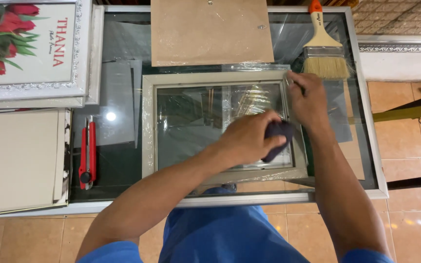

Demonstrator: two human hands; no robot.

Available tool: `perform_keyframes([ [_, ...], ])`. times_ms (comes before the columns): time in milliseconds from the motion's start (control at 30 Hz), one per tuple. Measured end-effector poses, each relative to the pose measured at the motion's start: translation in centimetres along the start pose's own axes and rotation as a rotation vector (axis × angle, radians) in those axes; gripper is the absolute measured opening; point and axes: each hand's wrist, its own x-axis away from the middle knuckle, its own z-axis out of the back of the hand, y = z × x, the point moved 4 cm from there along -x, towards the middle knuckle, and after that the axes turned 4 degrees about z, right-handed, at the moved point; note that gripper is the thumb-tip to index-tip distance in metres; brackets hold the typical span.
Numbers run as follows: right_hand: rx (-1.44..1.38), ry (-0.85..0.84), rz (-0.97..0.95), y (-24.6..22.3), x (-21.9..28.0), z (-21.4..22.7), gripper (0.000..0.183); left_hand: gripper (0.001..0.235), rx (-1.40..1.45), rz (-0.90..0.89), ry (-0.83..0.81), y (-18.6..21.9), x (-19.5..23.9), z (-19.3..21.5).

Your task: Cleaning a picture frame and its glass surface using a brush and a cloth.

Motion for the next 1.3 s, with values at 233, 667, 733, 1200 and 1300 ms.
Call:
perform_keyframes([
  [233, -0.155, -0.065, -0.042, -14.9, 0.2, 0.2, 0.07, 0.038, 0.636, 0.029, 0.372, -2.1, -1.5, 3.4],
  [667, 0.659, -0.562, -0.294, -8.0, -1.2, -2.4, 0.066, 0.022, -0.274, 0.378, 0.915, -22.1, 4.8, 12.2],
  [733, 0.548, -0.569, -0.272, -9.9, -2.1, -3.9, 0.064, 0.014, -0.181, 0.253, 1.024, -22.6, 4.7, 11.9],
  [1200, 0.129, -0.93, 0.325, -21.8, -6.0, -18.1, 0.049, 0.014, 0.008, 0.124, 1.143, -22.6, 6.2, 12.8],
  [1300, 0.089, -1.078, 0.386, -24.8, -2.3, -15.4, 0.05, 0.012, 0.024, 0.151, 1.113, -22.5, 6.1, 13.2],
])
